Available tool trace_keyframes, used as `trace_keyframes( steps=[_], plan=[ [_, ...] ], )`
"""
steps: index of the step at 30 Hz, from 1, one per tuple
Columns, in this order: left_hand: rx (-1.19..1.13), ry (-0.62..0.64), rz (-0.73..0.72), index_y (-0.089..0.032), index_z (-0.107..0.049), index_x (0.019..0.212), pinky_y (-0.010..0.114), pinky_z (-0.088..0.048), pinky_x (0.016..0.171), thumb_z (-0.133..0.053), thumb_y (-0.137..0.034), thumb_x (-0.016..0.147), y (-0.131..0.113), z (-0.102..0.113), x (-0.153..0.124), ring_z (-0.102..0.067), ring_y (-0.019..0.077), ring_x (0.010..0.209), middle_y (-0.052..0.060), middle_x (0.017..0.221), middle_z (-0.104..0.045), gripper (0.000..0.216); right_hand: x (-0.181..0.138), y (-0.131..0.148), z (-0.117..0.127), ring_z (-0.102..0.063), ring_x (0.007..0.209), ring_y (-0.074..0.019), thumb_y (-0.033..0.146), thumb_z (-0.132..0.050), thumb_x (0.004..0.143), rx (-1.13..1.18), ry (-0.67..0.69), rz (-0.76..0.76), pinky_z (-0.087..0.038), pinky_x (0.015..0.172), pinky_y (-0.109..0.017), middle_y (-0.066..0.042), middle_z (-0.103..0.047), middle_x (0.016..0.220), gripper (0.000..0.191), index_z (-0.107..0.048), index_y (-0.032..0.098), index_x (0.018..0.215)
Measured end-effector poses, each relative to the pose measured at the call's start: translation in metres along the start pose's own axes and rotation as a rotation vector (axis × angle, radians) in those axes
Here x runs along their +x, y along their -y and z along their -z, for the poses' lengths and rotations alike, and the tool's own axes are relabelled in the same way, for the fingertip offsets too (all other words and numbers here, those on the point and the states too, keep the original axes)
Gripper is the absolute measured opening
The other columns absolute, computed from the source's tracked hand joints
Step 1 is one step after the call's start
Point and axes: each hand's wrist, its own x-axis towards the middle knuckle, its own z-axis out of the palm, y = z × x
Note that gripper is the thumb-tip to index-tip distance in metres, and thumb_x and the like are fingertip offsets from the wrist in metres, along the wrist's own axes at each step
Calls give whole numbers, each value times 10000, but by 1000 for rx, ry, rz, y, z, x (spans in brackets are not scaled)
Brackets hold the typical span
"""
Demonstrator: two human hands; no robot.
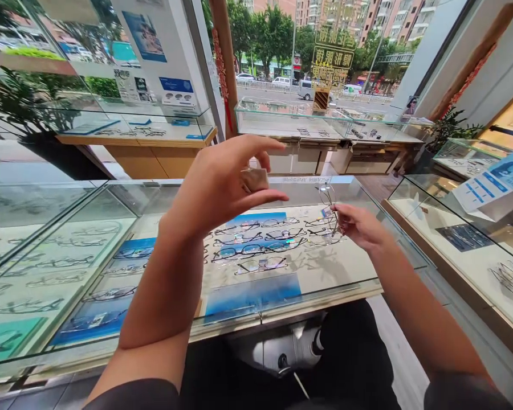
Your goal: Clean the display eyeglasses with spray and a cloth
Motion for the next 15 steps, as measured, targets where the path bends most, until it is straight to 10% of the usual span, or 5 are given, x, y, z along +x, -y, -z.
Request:
trace_keyframes(
  steps=[8, 15],
  plan=[
    [-60, 28, 102, -266, -734, 1224, 341, -552, 848, -801, -584, 920, -38, 16, -15, -736, 208, 890, 24, 1030, -789, 444, 43, -32, -1, -242, 440, -94, 252, -633, 981, 369, -128, -145, -246, 416, -226, 119, -310, 563, 46, -659, 216, 994],
    [-153, 216, 359, -232, -760, 1144, 291, -559, 778, -738, -558, 964, -69, -6, -94, -746, 188, 843, 34, 973, -803, 373, 83, -43, -26, -227, 436, -82, 253, -534, 1041, 509, -189, -178, -261, 405, -196, 110, -322, 611, 291, -355, 256, 812]
  ],
)
